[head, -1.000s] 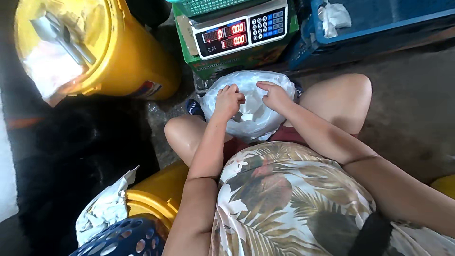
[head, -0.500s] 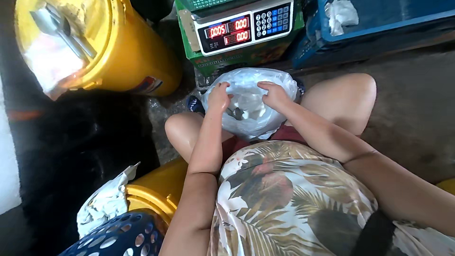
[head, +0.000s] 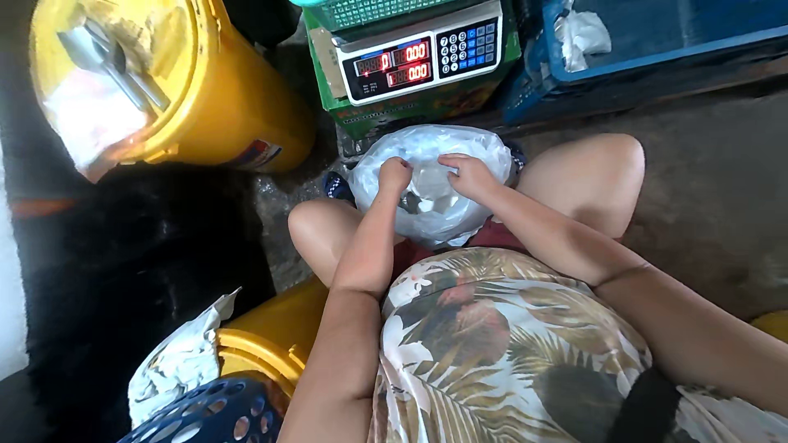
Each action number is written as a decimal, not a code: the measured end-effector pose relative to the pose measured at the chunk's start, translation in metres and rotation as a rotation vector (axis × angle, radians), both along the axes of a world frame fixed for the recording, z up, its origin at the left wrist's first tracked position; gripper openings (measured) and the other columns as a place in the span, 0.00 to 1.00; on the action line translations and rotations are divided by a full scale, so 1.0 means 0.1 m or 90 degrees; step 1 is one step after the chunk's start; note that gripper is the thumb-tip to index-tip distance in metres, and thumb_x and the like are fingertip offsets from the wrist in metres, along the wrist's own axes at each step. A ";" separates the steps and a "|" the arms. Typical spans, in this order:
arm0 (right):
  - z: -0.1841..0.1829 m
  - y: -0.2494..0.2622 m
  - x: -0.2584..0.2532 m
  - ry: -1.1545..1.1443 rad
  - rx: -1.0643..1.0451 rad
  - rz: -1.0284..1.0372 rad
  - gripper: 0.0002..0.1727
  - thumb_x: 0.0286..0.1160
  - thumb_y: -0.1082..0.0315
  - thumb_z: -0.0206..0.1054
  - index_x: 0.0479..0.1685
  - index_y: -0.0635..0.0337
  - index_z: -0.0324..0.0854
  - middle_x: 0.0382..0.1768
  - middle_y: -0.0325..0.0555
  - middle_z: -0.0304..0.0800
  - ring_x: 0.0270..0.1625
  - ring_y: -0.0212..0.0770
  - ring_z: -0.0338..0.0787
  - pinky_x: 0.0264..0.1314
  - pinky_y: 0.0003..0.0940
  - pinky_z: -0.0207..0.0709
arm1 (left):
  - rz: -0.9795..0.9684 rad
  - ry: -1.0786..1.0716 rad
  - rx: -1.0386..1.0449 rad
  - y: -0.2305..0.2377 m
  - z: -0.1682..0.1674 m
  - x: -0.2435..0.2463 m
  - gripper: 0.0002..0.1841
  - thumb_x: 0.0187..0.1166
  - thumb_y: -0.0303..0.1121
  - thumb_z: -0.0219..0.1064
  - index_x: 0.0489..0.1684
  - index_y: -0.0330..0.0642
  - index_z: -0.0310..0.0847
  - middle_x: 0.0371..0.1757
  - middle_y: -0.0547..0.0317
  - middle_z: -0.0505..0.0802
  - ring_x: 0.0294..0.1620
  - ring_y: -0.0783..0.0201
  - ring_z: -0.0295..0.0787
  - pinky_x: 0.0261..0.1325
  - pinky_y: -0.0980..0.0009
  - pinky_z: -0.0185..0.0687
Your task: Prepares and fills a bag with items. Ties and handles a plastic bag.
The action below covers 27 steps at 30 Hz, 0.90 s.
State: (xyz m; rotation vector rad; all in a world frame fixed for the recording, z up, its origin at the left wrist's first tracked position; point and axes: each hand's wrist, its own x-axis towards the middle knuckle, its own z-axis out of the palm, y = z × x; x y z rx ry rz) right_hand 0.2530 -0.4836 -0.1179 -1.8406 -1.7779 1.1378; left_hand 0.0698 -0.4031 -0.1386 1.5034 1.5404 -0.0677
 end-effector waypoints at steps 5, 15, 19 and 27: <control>0.00 -0.03 0.10 -0.132 -0.022 0.171 0.40 0.53 0.41 0.86 0.71 0.46 0.86 0.87 0.55 0.66 0.72 0.65 0.82 0.64 0.70 0.78 | -0.062 -0.054 0.050 -0.08 0.27 0.06 0.12 0.85 0.31 0.62 0.54 0.34 0.89 0.53 0.41 0.93 0.59 0.46 0.90 0.67 0.43 0.81; -0.09 -0.16 -0.28 -0.105 0.269 0.239 0.33 0.47 0.57 0.90 0.61 0.49 0.89 0.88 0.69 0.60 0.86 0.75 0.64 0.75 0.73 0.68 | -0.018 -0.096 0.074 -0.11 0.46 -0.09 0.13 0.87 0.30 0.59 0.54 0.31 0.86 0.54 0.39 0.92 0.60 0.45 0.89 0.67 0.44 0.80; -0.15 -0.11 -0.38 -0.185 0.133 0.262 0.18 0.63 0.61 0.83 0.53 0.55 0.93 0.90 0.63 0.59 0.87 0.71 0.63 0.79 0.71 0.64 | -0.038 -0.097 0.067 -0.16 0.49 -0.11 0.14 0.89 0.33 0.59 0.55 0.31 0.86 0.54 0.38 0.91 0.60 0.45 0.88 0.67 0.43 0.79; 0.09 -0.01 -0.07 -0.189 0.106 0.270 0.16 0.89 0.69 0.57 0.46 0.69 0.91 0.71 0.58 0.87 0.74 0.62 0.84 0.80 0.60 0.69 | -0.003 -0.118 0.106 -0.07 0.52 -0.29 0.13 0.87 0.36 0.64 0.55 0.36 0.88 0.53 0.43 0.93 0.60 0.48 0.89 0.67 0.43 0.80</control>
